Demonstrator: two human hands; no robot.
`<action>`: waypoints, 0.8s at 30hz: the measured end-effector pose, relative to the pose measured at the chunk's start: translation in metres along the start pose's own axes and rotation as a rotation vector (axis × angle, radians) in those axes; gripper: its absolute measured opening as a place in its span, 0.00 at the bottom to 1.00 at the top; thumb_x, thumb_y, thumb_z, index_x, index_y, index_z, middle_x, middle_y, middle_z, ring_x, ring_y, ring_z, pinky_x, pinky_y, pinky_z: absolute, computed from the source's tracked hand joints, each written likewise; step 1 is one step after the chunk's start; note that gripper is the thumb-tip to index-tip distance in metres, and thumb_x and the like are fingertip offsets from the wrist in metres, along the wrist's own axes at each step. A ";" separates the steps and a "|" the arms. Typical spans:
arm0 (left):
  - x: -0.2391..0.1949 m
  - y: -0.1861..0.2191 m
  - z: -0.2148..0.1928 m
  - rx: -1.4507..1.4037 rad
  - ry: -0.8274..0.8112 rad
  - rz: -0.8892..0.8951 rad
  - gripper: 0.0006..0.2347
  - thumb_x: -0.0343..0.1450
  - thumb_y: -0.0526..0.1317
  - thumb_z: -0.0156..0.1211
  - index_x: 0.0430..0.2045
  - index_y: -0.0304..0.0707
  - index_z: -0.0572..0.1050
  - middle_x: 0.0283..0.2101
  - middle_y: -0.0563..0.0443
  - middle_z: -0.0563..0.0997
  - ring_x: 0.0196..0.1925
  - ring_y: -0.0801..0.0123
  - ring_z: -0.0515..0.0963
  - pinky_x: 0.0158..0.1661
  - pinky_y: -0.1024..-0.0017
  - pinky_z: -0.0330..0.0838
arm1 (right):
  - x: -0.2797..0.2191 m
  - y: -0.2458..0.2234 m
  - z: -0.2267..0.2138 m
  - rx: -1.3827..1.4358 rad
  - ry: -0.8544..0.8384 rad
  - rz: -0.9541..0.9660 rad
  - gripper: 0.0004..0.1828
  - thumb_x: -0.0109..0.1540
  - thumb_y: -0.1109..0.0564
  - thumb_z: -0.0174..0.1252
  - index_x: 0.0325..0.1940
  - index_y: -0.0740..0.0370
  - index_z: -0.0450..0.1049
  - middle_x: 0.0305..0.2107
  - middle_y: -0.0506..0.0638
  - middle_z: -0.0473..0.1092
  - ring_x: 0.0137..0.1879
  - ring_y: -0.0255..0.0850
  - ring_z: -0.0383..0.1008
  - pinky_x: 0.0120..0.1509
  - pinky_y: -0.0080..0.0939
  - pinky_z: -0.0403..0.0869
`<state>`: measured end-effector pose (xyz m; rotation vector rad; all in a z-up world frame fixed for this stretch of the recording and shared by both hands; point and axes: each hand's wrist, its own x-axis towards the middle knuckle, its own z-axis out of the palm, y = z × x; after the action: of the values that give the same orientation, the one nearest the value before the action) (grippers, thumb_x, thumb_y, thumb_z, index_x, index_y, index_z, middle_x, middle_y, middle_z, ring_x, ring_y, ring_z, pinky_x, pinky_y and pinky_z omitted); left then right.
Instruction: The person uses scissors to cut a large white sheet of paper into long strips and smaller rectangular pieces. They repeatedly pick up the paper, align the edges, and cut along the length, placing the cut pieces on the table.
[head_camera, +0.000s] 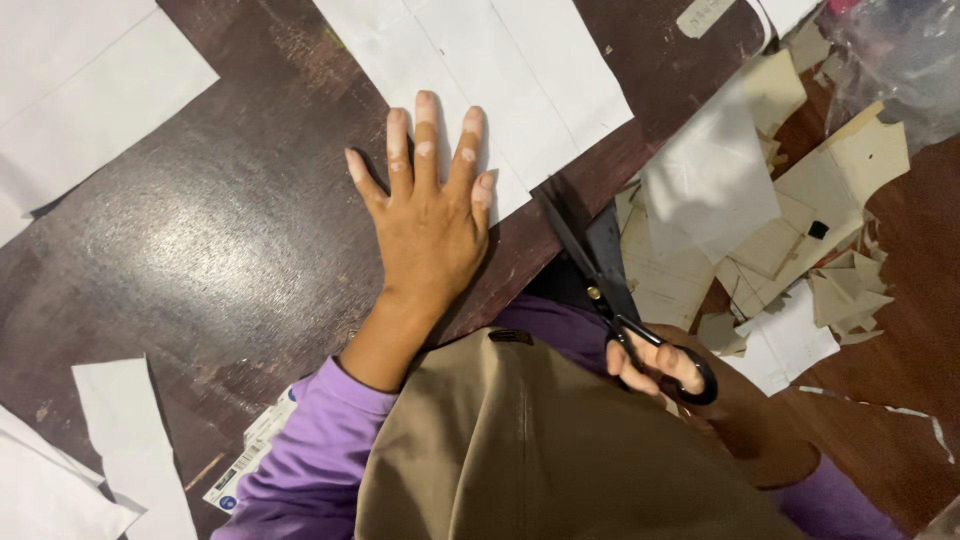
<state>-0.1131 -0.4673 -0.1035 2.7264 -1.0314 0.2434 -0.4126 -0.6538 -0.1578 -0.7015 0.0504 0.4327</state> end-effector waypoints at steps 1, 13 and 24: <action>0.000 0.000 0.000 -0.001 0.001 -0.003 0.20 0.81 0.53 0.43 0.70 0.58 0.65 0.73 0.42 0.62 0.74 0.47 0.62 0.64 0.30 0.56 | -0.010 0.015 -0.020 -0.001 0.000 0.003 0.35 0.71 0.31 0.48 0.56 0.70 0.67 0.17 0.43 0.60 0.19 0.31 0.55 0.26 0.33 0.61; 0.000 0.000 0.003 0.009 -0.010 -0.035 0.26 0.81 0.56 0.38 0.72 0.43 0.62 0.74 0.47 0.63 0.75 0.53 0.61 0.66 0.34 0.54 | 0.020 -0.046 0.027 -0.369 0.404 0.152 0.16 0.66 0.53 0.56 0.42 0.73 0.73 0.10 0.49 0.64 0.13 0.34 0.61 0.16 0.35 0.63; 0.001 0.000 0.002 -0.019 -0.048 -0.055 0.28 0.82 0.55 0.34 0.71 0.34 0.59 0.74 0.39 0.59 0.77 0.53 0.59 0.68 0.35 0.51 | 0.024 -0.047 0.041 -0.545 0.673 0.276 0.14 0.62 0.53 0.62 0.36 0.70 0.75 0.09 0.46 0.60 0.13 0.31 0.55 0.15 0.32 0.54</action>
<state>-0.1123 -0.4677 -0.1049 2.7518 -0.9636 0.1588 -0.3755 -0.6507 -0.1019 -1.3654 0.6908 0.4607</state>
